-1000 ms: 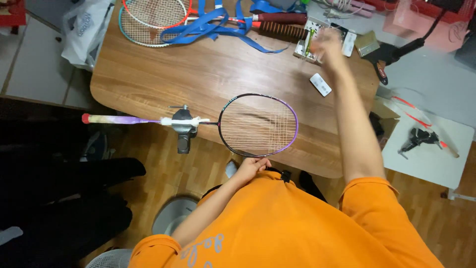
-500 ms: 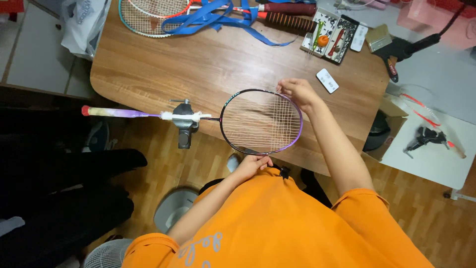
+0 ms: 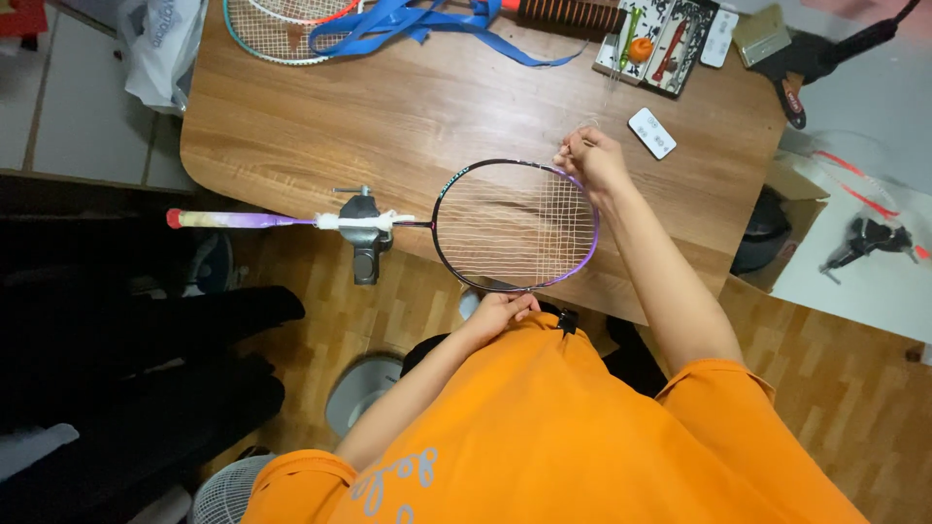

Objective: Stringing a badminton racket manually on a workbench.

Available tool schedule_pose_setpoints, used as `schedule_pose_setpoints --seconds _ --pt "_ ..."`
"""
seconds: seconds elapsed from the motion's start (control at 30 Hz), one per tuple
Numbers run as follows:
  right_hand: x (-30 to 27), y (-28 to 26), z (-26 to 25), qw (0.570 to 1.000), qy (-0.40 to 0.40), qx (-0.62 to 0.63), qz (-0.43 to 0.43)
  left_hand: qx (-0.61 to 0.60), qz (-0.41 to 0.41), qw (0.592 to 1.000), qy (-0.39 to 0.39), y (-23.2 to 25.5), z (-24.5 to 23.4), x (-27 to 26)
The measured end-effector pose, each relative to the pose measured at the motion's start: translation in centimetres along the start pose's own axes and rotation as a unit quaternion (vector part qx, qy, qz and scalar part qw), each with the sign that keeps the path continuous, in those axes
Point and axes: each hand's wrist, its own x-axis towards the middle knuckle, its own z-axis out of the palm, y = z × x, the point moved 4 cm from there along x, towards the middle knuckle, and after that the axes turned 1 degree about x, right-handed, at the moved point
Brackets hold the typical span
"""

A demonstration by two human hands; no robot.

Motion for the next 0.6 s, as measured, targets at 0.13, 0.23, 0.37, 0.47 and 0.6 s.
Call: schedule_pose_setpoints --seconds 0.13,0.23,0.37,0.47,0.6 --pt "-0.2 -0.2 0.1 1.000 0.009 0.007 0.003 0.000 -0.005 1.000 0.001 -0.1 -0.2 0.2" --pt "-0.4 -0.3 0.3 0.999 0.001 0.037 0.004 0.010 0.008 1.000 -0.010 0.3 -0.3 0.1" --pt "-0.1 0.1 0.2 0.997 -0.019 0.069 0.007 0.017 -0.001 1.000 -0.009 0.6 -0.1 -0.2" --pt "0.0 0.0 0.6 0.998 -0.025 0.060 0.002 0.016 -0.016 1.000 0.003 0.7 -0.2 -0.2" --pt "0.9 0.3 0.2 0.999 -0.002 0.036 0.011 0.013 -0.017 1.000 0.004 0.3 -0.4 -0.3"
